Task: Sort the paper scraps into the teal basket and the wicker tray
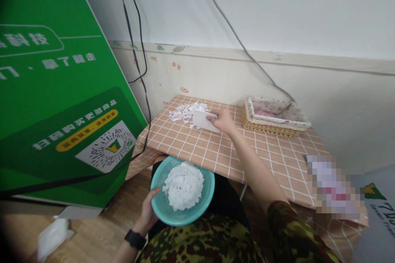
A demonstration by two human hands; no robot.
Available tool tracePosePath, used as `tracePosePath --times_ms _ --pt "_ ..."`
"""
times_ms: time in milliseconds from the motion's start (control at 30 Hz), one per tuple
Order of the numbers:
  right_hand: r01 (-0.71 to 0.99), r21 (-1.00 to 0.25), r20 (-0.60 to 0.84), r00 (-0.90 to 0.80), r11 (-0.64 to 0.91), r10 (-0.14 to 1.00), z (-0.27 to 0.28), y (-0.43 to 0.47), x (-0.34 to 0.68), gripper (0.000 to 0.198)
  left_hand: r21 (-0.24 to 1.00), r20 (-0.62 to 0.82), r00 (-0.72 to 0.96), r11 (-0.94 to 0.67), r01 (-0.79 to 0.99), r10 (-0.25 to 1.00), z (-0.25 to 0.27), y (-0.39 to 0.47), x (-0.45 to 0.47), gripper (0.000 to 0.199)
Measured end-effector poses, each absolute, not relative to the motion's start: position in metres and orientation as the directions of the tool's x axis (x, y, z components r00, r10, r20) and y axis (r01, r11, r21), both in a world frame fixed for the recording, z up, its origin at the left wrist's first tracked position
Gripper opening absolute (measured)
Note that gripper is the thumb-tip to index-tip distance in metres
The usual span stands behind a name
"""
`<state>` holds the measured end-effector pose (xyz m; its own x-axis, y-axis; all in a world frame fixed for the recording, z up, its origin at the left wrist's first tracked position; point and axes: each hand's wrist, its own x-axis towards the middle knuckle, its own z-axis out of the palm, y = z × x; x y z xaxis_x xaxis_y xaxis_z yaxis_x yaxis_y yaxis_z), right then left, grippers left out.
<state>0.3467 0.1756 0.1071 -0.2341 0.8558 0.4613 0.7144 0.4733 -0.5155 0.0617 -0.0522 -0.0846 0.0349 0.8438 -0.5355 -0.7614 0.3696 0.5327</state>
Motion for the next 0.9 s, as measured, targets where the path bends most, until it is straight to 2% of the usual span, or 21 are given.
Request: tracePosePath --times_ms 200,467,567,667,767,900 --pt "0.715 -0.49 0.455 -0.279 0.499 0.846 0.105 0.175 0.342 0.026 0.532 -0.539 0.027 0.364 -0.764 0.842 -0.082 -0.052 0.063 0.022" --pt "0.647 -0.588 0.397 -0.292 0.485 0.87 0.108 0.172 0.341 0.026 0.528 -0.554 0.013 0.364 -0.767 0.833 -0.084 -0.052 0.063 0.021" --pt "0.621 -0.63 0.326 -0.335 0.467 0.884 0.108 0.174 0.347 0.026 0.522 -0.555 0.017 0.364 -0.771 0.832 -0.084 -0.052 0.063 0.022" --pt "0.594 -0.681 0.317 -0.288 0.429 0.903 0.109 0.178 0.363 0.03 0.524 -0.546 0.022 0.362 -0.771 0.838 -0.082 -0.053 0.063 0.022" --pt "0.618 -0.663 0.374 -0.215 0.422 0.902 0.11 0.184 0.379 0.031 0.519 -0.552 0.031 0.372 -0.77 0.833 -0.08 -0.052 0.063 0.022" --pt "0.654 -0.627 0.34 -0.259 0.423 0.904 0.107 0.186 0.385 0.029 0.522 -0.565 0.009 0.366 -0.77 0.825 -0.078 -0.052 0.064 0.021"
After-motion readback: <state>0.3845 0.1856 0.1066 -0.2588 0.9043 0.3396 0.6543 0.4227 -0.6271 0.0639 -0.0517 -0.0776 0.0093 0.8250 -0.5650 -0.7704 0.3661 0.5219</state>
